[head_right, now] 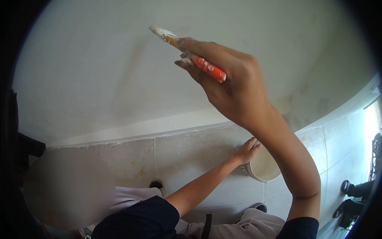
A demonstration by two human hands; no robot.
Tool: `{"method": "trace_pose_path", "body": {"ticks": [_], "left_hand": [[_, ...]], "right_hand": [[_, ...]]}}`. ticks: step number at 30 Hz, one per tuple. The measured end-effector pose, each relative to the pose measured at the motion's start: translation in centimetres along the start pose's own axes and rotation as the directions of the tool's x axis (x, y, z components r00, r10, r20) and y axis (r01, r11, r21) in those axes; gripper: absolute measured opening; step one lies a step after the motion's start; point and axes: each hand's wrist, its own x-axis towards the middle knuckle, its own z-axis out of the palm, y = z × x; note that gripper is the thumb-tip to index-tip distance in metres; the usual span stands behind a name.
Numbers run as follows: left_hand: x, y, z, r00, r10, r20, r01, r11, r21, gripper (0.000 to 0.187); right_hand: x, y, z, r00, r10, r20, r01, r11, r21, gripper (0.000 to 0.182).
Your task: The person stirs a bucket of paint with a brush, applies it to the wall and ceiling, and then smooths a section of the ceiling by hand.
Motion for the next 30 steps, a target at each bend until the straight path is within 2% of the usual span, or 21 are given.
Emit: {"method": "trace_pose_path", "body": {"ticks": [1,4,7,10,13,18,22,25,28,30], "left_hand": [[0.0,0.2,-0.1,1.000,-0.009,-0.011,0.009,1.000,0.005,0.049],[-0.2,0.8,-0.3,0.999,-0.051,-0.006,0.051,0.998,0.022,0.050],[-0.5,1.4,-0.4,0.998,-0.055,-0.033,0.057,0.997,0.055,0.050],[-0.5,1.8,-0.7,0.999,-0.052,-0.011,0.053,0.998,0.036,0.050],[-0.5,2.0,-0.9,0.993,-0.109,0.033,0.107,0.992,0.069,0.052],[-0.3,1.0,-0.5,0.998,-0.065,0.011,0.065,0.997,0.038,0.050],[-0.2,0.8,-0.3,0.999,-0.029,-0.032,0.030,0.999,0.032,0.051],[-0.2,0.7,-0.4,1.000,-0.012,-0.019,0.012,1.000,0.024,0.052],[-0.2,0.7,-0.4,1.000,-0.028,-0.006,0.028,1.000,0.012,0.052],[-0.2,0.5,-0.2,0.999,-0.018,-0.026,0.019,1.000,0.011,0.052]], "right_hand": [[0.4,0.5,0.1,0.999,0.032,-0.007,-0.032,0.999,0.013,0.032],[1.5,1.8,0.3,0.998,-0.061,-0.030,0.060,0.997,-0.039,0.035],[1.9,2.6,-0.6,0.968,-0.235,0.087,0.250,0.880,-0.403,0.039],[1.4,2.4,-1.3,0.958,-0.236,0.160,0.285,0.779,-0.559,0.043],[1.0,0.4,-1.7,0.979,-0.101,0.176,0.188,0.782,-0.594,0.043],[1.2,-0.3,-1.2,0.951,-0.241,0.193,0.307,0.805,-0.507,0.045],[2.3,0.3,-0.6,0.948,-0.222,0.229,0.310,0.812,-0.495,0.049],[1.9,-0.4,-0.5,0.973,-0.112,0.204,0.218,0.746,-0.629,0.033],[1.8,-1.6,-0.7,0.962,-0.141,0.233,0.258,0.747,-0.613,0.025],[2.0,-1.9,-0.9,0.958,-0.130,0.257,0.262,0.766,-0.587,0.041]]}}
